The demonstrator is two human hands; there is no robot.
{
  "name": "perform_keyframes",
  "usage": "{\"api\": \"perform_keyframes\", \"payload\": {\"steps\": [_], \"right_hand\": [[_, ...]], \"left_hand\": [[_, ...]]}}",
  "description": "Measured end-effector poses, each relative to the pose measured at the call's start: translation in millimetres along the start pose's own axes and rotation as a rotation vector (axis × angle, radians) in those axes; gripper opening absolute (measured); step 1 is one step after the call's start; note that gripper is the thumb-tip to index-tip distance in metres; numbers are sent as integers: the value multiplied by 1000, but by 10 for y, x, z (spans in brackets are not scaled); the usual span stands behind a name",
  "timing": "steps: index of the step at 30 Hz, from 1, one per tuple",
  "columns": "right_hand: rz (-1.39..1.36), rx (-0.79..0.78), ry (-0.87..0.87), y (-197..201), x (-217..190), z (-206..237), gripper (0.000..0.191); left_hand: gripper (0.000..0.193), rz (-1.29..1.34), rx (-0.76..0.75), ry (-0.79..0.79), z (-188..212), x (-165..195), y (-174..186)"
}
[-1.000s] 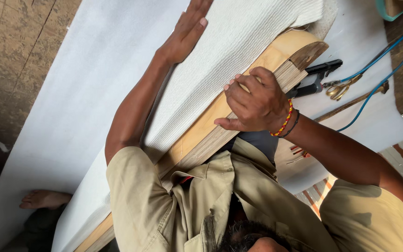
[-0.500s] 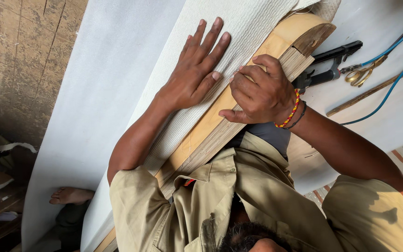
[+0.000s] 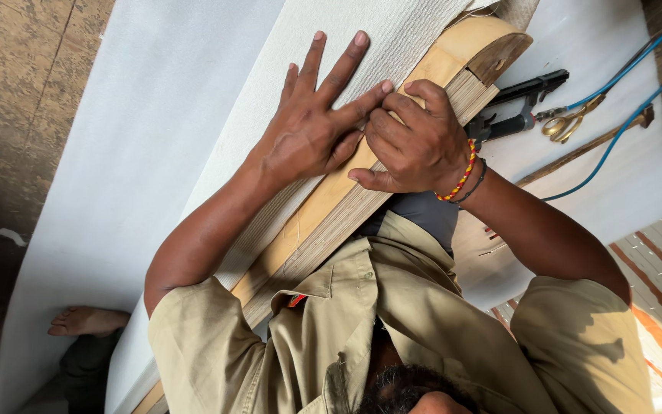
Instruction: The person stretches white fabric webbing over a curved plywood furniture frame on the workbench, pressing and smoothing it with their hands, then uses a pneumatic stapler to fasten the fabric along the wooden edge, repositioning the frame and repeating the stapling along different sections.
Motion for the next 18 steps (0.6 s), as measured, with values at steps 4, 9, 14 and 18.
{"api": "perform_keyframes", "payload": {"steps": [4, 9, 14, 18], "right_hand": [[-71, 110, -53, -28, 50, 354, 43], [-402, 762, -1020, -264, 613, 1895, 14], [-277, 255, -1741, -1058, 792, 3022, 19], [-1164, 989, -2479, -1492, 493, 3198, 32]], "left_hand": [[72, -9, 3, 1, -15, 30, 20], [69, -64, 23, -5, -37, 28, -8], [67, -75, 6, 8, -21, 23, -42], [67, -92, 26, 14, -22, 39, -33]]}}
Point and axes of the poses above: each hand's wrist, its own z-axis away from the middle knuckle, its own y-axis out of the back of the hand, x = y × z, the point moved 5 cm from there along -z, towards the middle knuckle
